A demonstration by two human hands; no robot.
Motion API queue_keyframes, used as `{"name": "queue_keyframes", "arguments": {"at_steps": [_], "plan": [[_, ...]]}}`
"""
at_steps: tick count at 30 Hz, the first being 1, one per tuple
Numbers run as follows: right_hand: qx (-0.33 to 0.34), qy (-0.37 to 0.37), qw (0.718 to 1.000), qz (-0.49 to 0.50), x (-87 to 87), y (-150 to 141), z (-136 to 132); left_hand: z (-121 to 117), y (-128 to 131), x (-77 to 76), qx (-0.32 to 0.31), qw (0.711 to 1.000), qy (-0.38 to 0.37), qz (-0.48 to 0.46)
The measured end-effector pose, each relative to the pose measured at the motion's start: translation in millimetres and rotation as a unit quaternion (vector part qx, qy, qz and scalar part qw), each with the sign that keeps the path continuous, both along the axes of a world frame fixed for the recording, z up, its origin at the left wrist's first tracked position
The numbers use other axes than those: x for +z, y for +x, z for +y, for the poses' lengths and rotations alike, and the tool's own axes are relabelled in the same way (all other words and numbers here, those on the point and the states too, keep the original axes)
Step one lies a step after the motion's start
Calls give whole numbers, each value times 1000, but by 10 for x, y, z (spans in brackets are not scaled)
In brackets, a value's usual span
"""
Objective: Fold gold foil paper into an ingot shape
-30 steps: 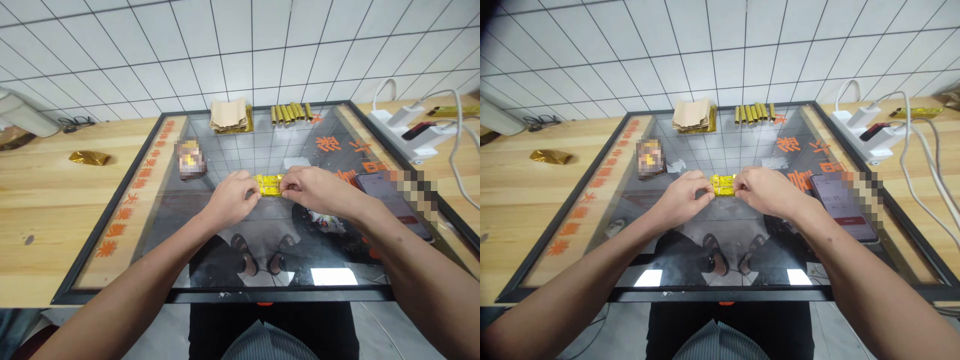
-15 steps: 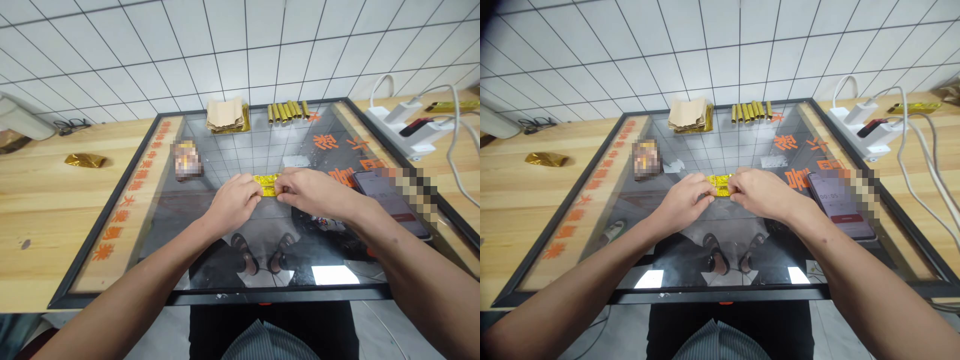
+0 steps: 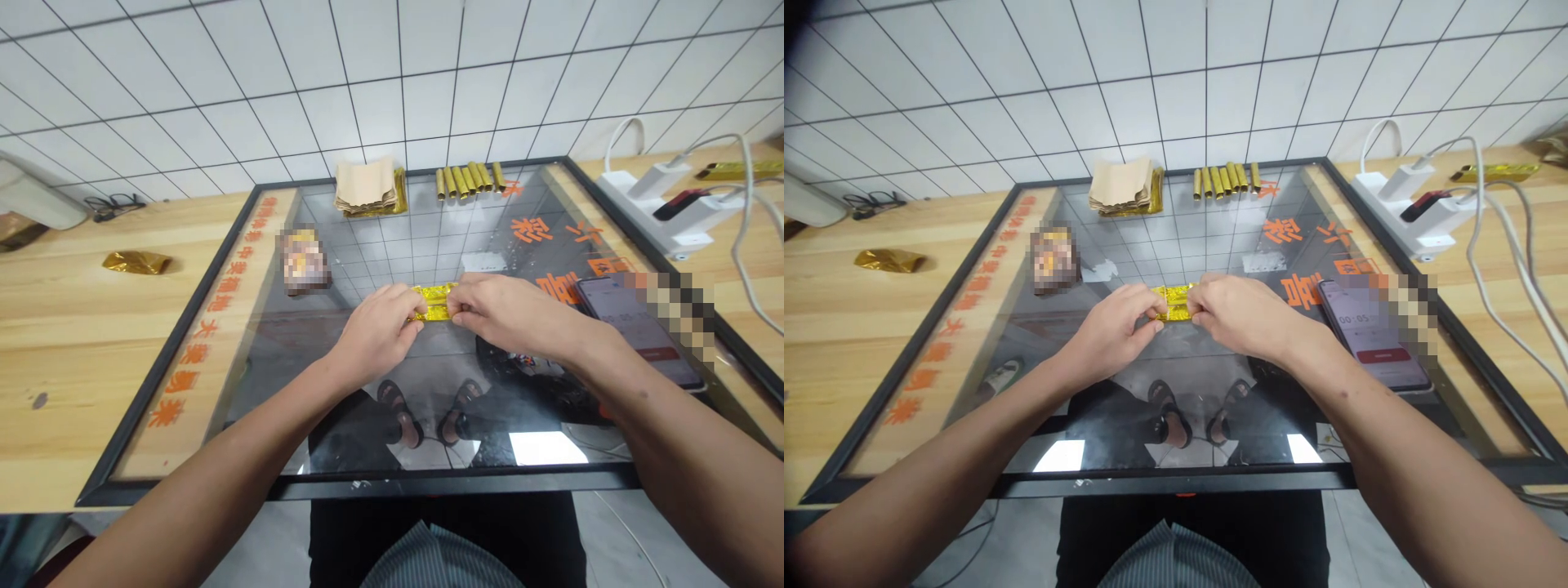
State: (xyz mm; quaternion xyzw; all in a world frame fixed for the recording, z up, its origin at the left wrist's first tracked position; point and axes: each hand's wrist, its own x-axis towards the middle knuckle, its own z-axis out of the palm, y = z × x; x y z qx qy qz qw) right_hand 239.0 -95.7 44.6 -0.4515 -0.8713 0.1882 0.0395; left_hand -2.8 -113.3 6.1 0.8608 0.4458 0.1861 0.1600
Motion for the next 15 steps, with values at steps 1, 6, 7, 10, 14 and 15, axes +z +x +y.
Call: {"name": "queue_keyframes", "arguments": {"at_steps": [1, 6, 7, 10, 14, 15], "plan": [[0, 0, 1000, 1, -7, 0, 2, -1, -1, 2, 1, 1000, -1, 4], [1, 0, 1000, -1, -5, -8, 1, 12, -9, -9, -11, 999, 10, 35], [2, 0, 1000, -2, 1, -11, -2, 14, -9, -14, -15, 999, 13, 37], [2, -4, 1000, -6, 23, -20, -11, 11, -6, -19, -14, 999, 17, 37], [-2, -8, 1000, -7, 34, -22, -18, -6, 1, -18, -11, 999, 16, 32], [-2, -9, 1000, -5, 32, -20, -18, -10, 2, -19, -9, 1000, 16, 23]]}}
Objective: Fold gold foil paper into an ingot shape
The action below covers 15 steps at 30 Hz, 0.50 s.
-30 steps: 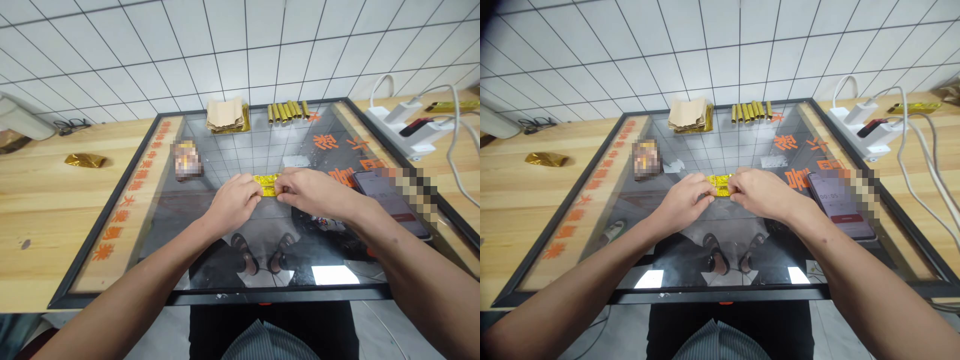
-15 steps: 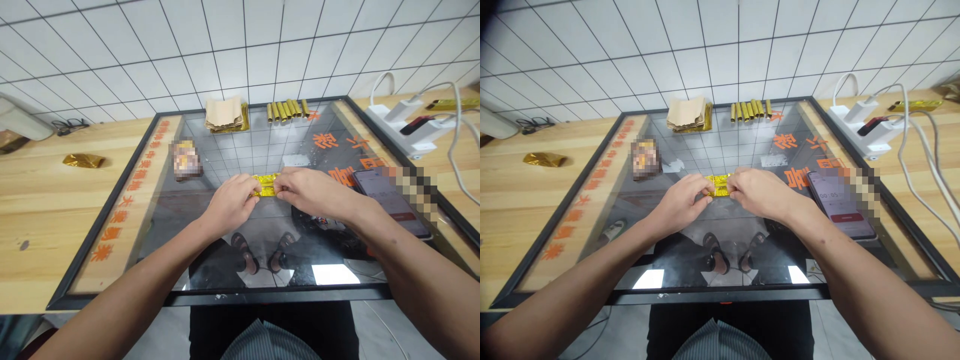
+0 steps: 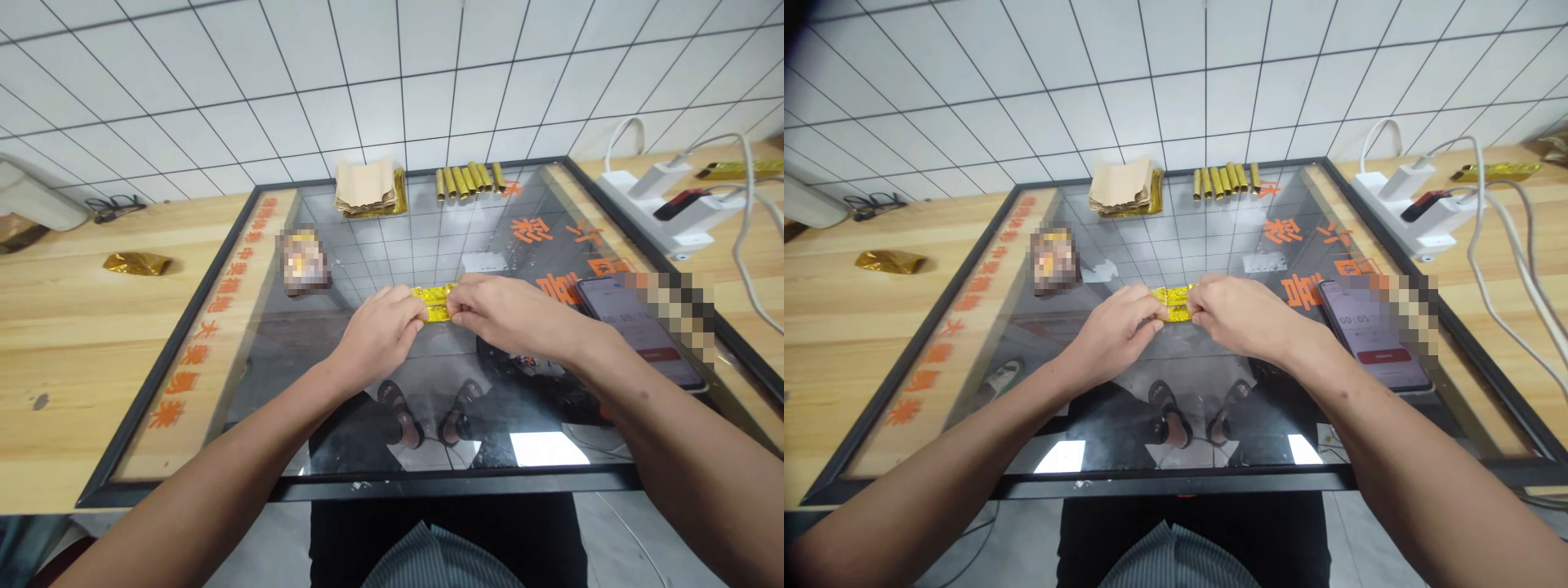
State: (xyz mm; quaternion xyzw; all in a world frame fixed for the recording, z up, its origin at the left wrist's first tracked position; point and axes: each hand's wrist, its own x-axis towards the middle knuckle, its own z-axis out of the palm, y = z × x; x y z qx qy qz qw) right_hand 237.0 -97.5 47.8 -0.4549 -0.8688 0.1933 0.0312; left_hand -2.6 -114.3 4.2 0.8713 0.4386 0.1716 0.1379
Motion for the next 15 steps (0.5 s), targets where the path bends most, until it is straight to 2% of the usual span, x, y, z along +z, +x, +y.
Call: {"name": "queue_keyframes", "arguments": {"at_steps": [4, 15], "plan": [[1, 1, 1000, 1, -2, 4, -1, -5, 1, -12, 7, 1000, -6, -29], [7, 3, 1000, 5, -15, 7, 4, 11, 29, 2, 11, 1000, -18, 1]]}}
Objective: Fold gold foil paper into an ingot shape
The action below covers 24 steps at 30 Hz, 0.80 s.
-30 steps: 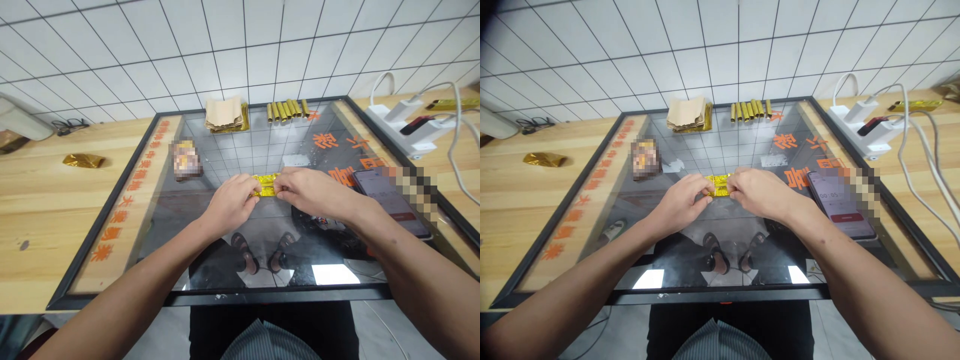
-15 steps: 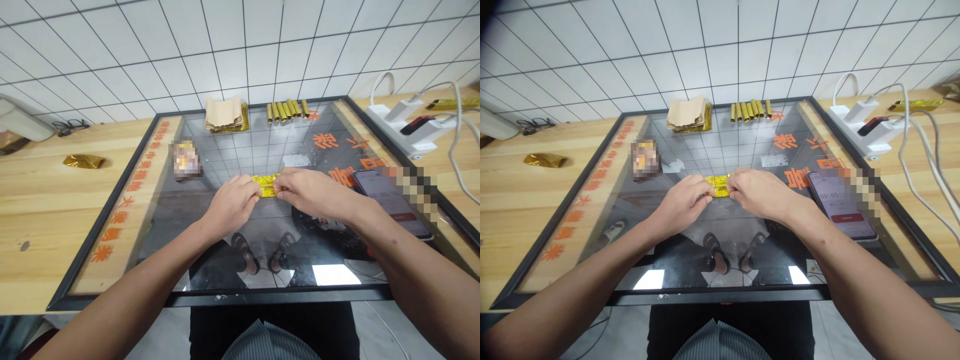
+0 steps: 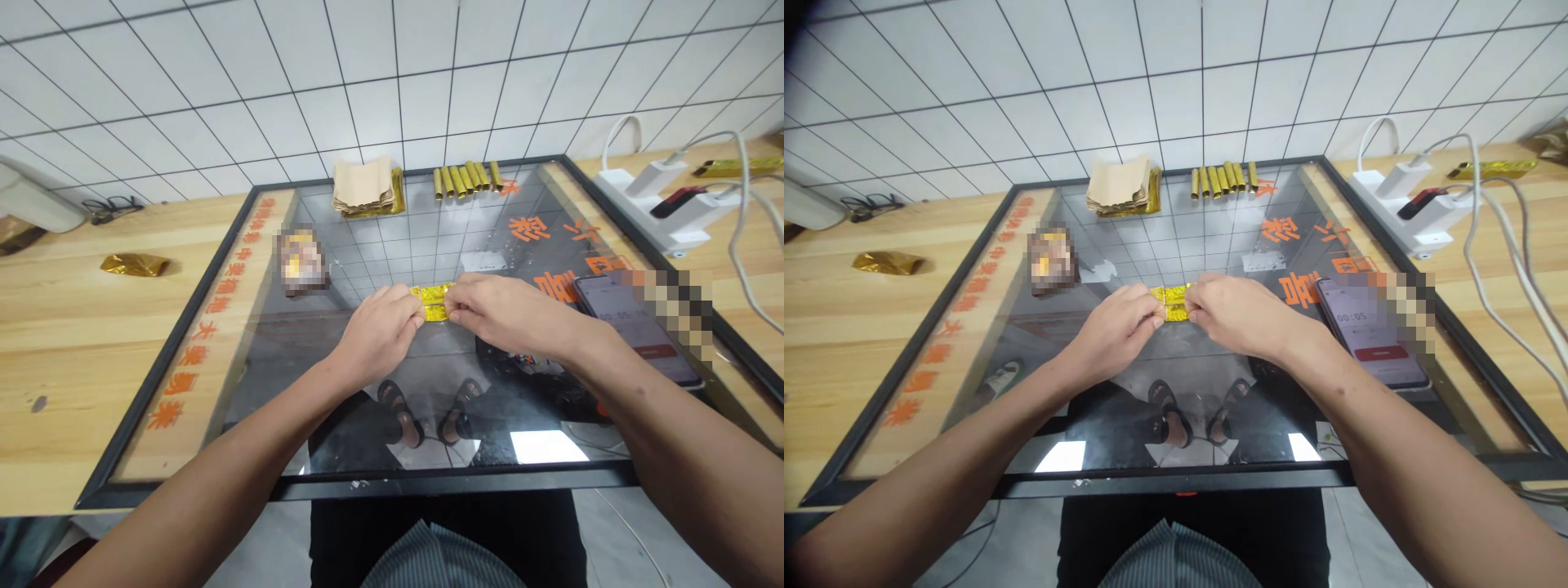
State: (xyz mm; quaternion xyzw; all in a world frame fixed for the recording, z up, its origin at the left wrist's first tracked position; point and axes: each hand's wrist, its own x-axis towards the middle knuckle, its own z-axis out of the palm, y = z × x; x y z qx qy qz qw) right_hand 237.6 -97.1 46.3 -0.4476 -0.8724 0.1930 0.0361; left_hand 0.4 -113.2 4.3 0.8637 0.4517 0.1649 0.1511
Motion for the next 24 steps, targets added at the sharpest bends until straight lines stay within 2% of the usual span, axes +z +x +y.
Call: {"name": "queue_keyframes", "arguments": {"at_steps": [6, 15, 24], "plan": [[1, 0, 1000, 13, -25, 13, 17, 20, 24, 50, 12, 1000, -28, -7], [-2, -7, 1000, 26, -31, -8, 24, 46, 24, 31, 12, 999, -27, -21], [-10, 1, 1000, 26, -87, -7, 48, 45, 76, 50, 39, 998, -36, -21]]}}
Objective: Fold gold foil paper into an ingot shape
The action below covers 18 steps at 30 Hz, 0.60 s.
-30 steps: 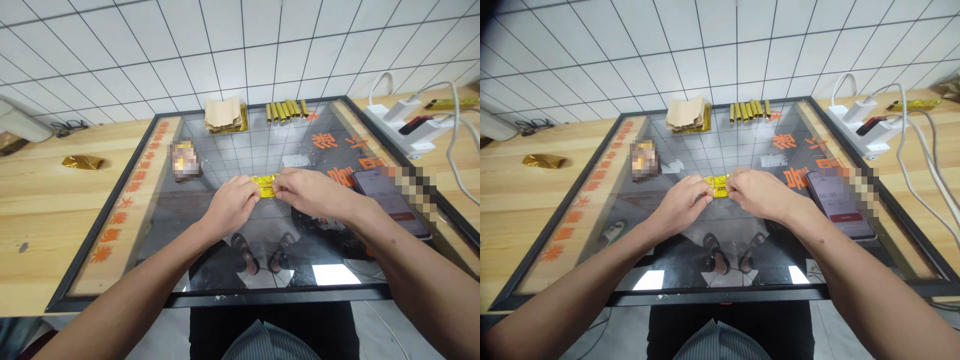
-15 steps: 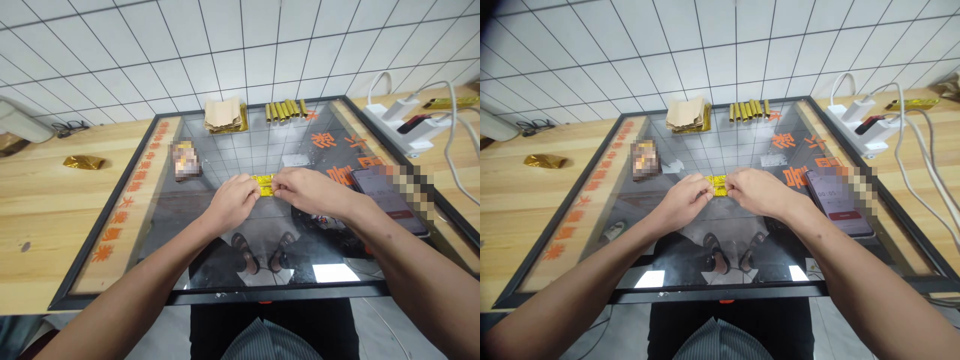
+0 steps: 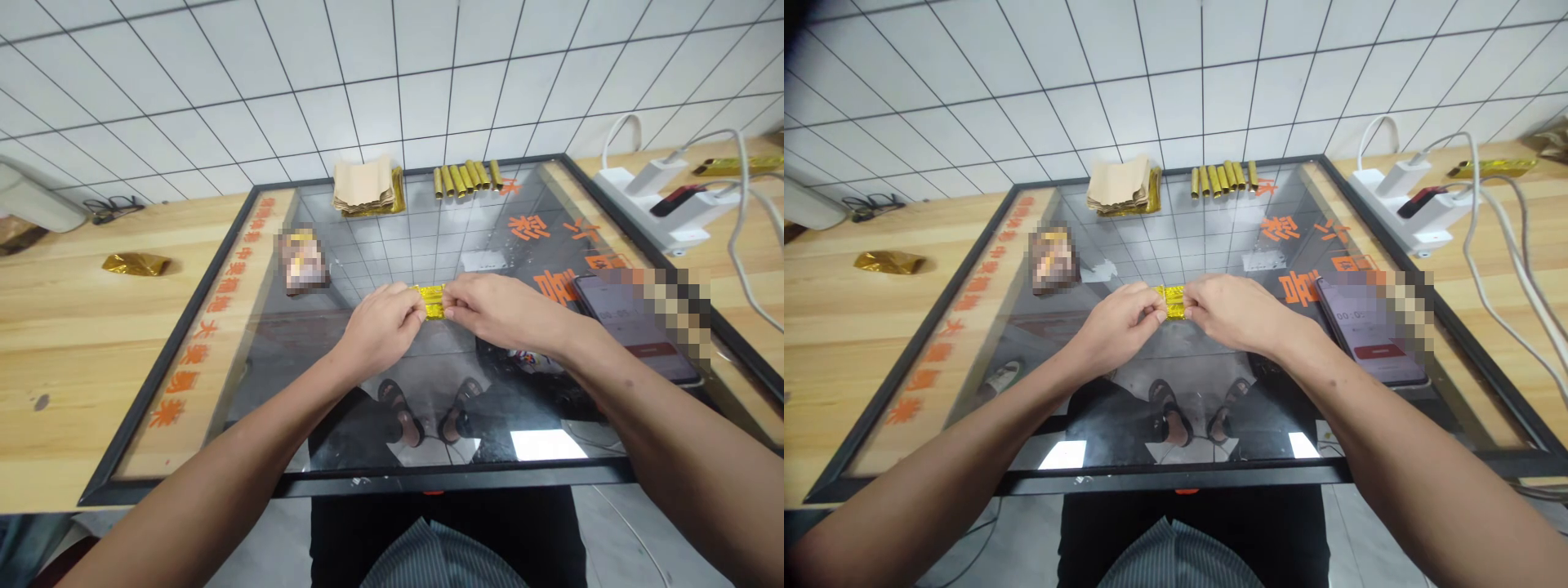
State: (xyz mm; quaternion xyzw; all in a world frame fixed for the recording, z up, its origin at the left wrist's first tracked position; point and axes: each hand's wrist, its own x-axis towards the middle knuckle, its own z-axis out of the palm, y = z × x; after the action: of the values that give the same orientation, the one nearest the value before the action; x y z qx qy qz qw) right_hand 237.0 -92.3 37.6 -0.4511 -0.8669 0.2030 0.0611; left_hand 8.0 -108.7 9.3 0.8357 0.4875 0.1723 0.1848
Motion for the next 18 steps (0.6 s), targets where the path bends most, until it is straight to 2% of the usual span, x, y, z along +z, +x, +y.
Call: {"name": "queue_keyframes", "arguments": {"at_steps": [10, 18], "plan": [[-15, 4, 1000, -5, -15, -33, -2, -3, 10, -56, 28, 999, 1, -32], [-43, 4, 999, -4, -51, -39, 7, -10, -24, -101, 27, 999, 30, -13]]}}
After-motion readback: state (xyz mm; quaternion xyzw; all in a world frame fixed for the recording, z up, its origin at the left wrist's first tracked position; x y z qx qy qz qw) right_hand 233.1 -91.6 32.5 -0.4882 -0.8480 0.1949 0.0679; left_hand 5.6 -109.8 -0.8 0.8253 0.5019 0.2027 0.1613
